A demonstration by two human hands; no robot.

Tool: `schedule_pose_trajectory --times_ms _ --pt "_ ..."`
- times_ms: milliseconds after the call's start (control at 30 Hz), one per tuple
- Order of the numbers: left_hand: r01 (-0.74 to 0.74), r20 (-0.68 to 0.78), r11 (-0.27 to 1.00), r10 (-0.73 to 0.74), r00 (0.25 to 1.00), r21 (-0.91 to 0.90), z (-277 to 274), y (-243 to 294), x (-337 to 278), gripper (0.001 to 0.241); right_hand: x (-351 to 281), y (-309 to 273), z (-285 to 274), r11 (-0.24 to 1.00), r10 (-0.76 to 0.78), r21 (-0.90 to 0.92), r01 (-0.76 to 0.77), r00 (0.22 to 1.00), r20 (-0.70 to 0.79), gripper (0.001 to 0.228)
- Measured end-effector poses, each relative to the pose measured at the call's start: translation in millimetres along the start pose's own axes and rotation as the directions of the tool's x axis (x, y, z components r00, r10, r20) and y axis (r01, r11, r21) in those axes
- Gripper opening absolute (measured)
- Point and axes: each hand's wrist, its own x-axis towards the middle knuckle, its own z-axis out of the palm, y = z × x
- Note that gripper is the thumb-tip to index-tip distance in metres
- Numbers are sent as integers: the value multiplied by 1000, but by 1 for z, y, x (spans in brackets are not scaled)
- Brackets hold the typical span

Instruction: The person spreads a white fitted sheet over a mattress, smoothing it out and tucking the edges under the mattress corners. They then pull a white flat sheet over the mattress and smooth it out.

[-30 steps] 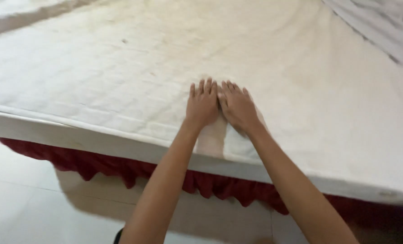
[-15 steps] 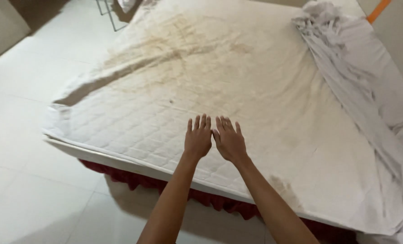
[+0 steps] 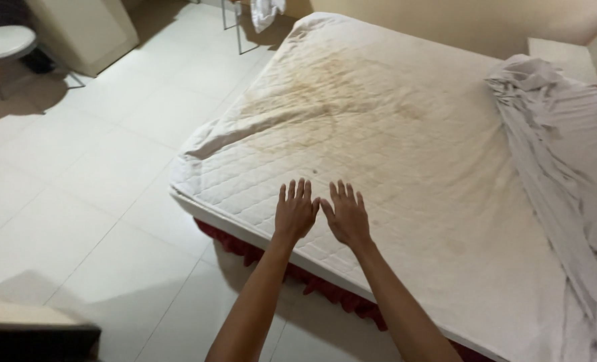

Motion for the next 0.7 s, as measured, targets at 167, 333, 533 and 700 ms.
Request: schedule_pose_trajectory --times_ms 167,333,533,700 --pt "33 -22 999 -32 999 21 -39 -44 -3 63 24 -50 -6 997 -72 21 72 997 -6 71" --pt "79 -119 996 -73 990 42 -44 -100 7 66 63 -90 4 987 -156 43 156 988 -10 71" --pt "162 -86 985 -157 984 54 -60 -178 24 69 126 -138 33 981 -191 40 190 981 17 71" --pt "184 -114 972 -168 979 145 -45 -264 52 71 198 -182 67 982 -147 134 129 980 132 73"
